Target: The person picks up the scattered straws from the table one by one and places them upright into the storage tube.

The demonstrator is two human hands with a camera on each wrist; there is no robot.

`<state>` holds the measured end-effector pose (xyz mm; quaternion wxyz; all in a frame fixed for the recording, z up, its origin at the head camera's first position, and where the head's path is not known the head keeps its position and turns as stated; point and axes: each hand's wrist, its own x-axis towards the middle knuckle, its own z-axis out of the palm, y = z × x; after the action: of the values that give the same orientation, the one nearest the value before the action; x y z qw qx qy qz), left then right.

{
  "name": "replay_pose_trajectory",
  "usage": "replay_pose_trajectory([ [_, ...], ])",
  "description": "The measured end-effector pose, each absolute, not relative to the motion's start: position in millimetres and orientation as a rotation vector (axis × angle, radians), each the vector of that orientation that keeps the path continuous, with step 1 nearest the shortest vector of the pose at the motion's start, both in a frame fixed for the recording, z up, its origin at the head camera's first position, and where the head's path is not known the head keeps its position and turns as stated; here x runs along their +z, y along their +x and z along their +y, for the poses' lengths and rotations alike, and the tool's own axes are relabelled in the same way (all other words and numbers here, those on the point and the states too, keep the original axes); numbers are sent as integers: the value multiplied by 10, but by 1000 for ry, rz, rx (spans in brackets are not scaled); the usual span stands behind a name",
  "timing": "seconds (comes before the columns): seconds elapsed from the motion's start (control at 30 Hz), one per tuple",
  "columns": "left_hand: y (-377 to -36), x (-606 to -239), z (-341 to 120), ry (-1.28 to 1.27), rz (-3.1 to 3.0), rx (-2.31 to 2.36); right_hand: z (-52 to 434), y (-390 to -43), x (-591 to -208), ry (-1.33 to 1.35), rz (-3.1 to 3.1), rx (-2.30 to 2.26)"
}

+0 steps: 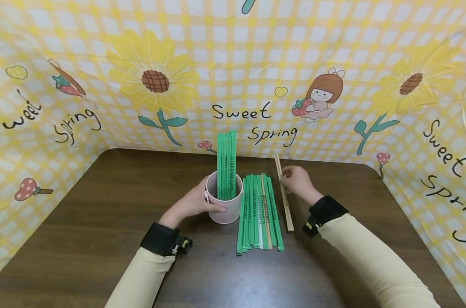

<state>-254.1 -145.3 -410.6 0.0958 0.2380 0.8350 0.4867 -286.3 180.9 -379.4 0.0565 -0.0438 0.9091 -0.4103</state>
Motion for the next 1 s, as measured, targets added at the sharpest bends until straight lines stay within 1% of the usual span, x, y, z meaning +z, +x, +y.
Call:
replay_pose_trajectory([
  [0.23,-2540,-4114,-1457,704,2474,1439,1776,-2865,-3269,-291,2829,-1544],
  [0.37,-2553,-4131,-1460,729,2477,1447,1674,-2808,-3007,-382,2801,-1841],
  [0.5,-2572,-4149,-1455,759,2480,1463,1523,-2724,-2838,-510,2724,-2148],
  [0.63,-2554,-4175,-1454,746,2465,1468,1340,-2624,-2786,-637,2653,-2308],
  [0.77,-2534,-4194,-1444,759,2459,1452,1190,-2556,-2824,-718,2622,-2330],
  [0.9,-2567,-4164,-1446,811,2452,1473,1068,-2575,-2889,-792,2618,-2295],
  [1.0,-2593,-4143,-1448,842,2441,1487,997,-2611,-2950,-799,2632,-2260],
])
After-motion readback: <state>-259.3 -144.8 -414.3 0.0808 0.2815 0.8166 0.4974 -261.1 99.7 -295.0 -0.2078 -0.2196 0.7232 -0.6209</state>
